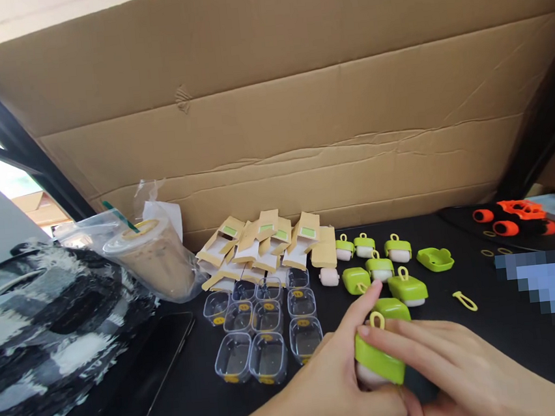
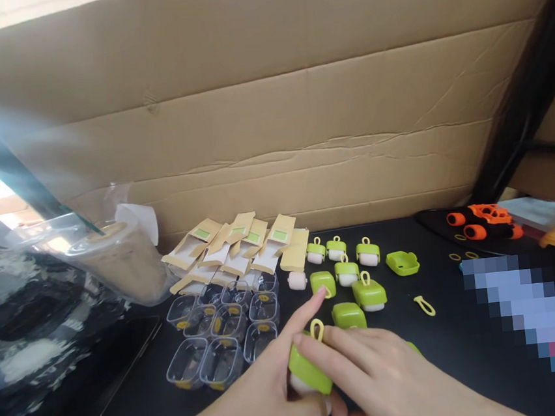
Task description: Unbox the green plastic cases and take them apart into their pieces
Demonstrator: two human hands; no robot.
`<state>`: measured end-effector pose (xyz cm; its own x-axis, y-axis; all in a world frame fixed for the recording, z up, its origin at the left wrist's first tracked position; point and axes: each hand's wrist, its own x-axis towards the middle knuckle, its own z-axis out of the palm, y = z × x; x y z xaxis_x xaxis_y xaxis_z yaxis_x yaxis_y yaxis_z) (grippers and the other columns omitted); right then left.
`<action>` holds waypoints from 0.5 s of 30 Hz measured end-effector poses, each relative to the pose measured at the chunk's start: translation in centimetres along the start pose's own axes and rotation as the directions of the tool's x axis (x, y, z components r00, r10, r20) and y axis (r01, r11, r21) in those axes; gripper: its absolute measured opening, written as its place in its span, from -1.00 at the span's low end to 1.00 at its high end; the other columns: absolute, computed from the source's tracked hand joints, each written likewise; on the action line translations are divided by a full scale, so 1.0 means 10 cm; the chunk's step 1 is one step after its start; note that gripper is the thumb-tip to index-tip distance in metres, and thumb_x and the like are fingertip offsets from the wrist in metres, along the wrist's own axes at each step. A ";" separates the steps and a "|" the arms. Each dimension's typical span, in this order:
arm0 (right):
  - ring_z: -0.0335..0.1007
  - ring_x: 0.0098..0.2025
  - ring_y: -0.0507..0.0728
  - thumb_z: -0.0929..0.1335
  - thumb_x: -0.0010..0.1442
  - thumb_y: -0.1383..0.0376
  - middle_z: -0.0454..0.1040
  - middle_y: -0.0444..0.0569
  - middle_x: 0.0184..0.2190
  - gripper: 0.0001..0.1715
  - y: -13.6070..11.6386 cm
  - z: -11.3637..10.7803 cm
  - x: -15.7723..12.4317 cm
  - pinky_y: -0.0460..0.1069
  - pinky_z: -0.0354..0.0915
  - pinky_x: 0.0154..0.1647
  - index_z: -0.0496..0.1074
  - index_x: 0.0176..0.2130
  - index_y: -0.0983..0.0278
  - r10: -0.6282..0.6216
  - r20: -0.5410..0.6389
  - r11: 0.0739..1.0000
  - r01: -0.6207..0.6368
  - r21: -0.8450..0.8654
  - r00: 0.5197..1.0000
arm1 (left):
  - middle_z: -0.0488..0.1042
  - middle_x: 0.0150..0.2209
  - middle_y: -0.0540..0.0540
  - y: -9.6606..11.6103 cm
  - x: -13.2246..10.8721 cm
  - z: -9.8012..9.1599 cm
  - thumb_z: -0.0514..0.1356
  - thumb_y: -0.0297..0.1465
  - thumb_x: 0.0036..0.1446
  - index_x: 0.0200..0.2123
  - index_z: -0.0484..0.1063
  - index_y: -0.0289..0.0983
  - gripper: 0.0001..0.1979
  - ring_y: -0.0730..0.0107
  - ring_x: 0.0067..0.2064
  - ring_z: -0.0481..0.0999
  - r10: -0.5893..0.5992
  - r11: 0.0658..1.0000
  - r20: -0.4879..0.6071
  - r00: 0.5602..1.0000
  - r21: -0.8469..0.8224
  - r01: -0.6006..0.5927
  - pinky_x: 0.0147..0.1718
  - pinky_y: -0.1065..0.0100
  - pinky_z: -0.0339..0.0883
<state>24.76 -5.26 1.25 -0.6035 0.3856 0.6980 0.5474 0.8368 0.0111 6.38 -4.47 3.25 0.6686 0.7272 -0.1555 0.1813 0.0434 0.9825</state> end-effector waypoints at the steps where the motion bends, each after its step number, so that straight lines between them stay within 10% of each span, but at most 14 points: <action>1: 0.56 -0.36 0.17 0.21 -0.02 0.48 0.58 0.05 -0.34 -0.41 0.00 -0.01 0.01 -0.05 0.47 -0.43 0.27 0.05 0.33 -0.015 0.023 1.000 0.015 -0.013 1.000 | 0.17 -0.57 0.18 0.00 0.00 -0.01 0.17 -0.61 -0.11 0.34 -0.23 -0.03 -0.01 0.60 -0.57 0.11 -0.014 1.000 0.017 1.000 0.004 0.014 -0.61 0.57 0.01; 10: 0.56 -0.30 0.10 0.26 0.29 0.22 0.58 -0.02 -0.20 -0.58 0.13 -0.22 0.11 -0.12 0.46 -0.44 0.30 0.13 0.17 -0.020 0.279 0.990 -0.021 0.143 0.960 | 0.46 -0.27 -0.07 -0.05 -0.02 -0.18 0.37 -0.40 -0.12 0.24 -0.79 -0.24 0.33 0.29 -0.28 0.46 -0.121 0.992 0.083 0.989 0.051 0.117 -0.18 0.24 0.31; 15: 0.54 -0.21 0.08 0.31 0.27 0.17 0.57 -0.10 -0.15 -0.59 0.24 -0.25 0.06 -0.15 0.45 -0.33 0.31 0.11 0.11 0.093 0.286 0.953 -0.169 0.251 0.954 | 0.37 -0.23 0.01 0.04 0.00 -0.22 0.31 -0.55 -0.06 0.27 -0.72 -0.10 0.24 0.46 -0.24 0.42 -0.061 0.980 0.241 0.969 -0.169 0.104 -0.05 0.24 0.22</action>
<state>27.17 -3.99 3.42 -0.6903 0.5569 0.4619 0.4778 0.8302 -0.2871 4.81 -2.94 3.84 0.8103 0.5368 -0.2352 0.1251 0.2336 0.9643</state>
